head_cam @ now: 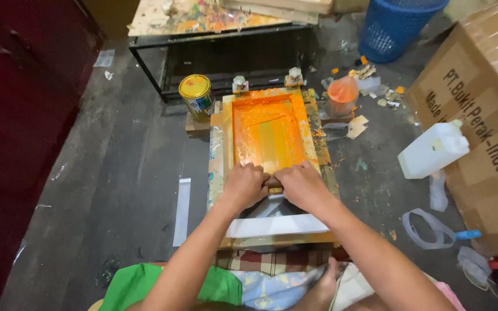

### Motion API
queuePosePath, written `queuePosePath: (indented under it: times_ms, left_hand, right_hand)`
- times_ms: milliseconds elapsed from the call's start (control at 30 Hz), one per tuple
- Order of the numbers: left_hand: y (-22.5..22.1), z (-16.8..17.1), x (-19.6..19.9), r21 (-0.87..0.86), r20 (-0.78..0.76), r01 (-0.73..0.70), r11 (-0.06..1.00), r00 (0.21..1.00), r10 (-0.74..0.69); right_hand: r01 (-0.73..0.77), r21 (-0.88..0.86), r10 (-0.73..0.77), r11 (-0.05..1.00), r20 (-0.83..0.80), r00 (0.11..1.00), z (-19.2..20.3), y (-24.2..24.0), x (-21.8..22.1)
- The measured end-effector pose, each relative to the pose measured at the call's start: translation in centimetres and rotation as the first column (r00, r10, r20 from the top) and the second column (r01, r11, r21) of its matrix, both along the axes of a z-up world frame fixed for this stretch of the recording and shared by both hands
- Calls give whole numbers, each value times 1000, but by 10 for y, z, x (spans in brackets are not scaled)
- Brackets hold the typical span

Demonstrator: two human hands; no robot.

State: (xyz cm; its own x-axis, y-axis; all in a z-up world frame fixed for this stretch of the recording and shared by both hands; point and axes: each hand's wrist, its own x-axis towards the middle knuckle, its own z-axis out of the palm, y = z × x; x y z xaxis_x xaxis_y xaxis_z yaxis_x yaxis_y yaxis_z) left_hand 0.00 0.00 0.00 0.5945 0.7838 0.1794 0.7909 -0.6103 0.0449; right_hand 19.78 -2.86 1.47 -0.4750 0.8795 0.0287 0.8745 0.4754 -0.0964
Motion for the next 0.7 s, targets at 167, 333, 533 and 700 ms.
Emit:
queuePosePath:
  times_ms: [167, 333, 533, 700]
  left_hand:
    - [-10, -1, 5, 14, -73, -53, 998, 996, 54]
    - [-22, -17, 9, 78, -45, -69, 995, 996, 73]
    - [-54, -12, 14, 231, -45, -68, 970, 996, 81]
    - [-80, -5, 22, 339, -50, -102, 935, 991, 126]
  right_hand:
    - [23, -3, -23, 1000, 26, 999, -3, -11, -5]
    - [66, 140, -67, 988, 6, 998, -9, -31, -13]
    - [79, 369, -73, 926, -30, 997, -6, -55, -19]
    - [33, 310, -27, 950, -24, 999, 24, -82, -22]
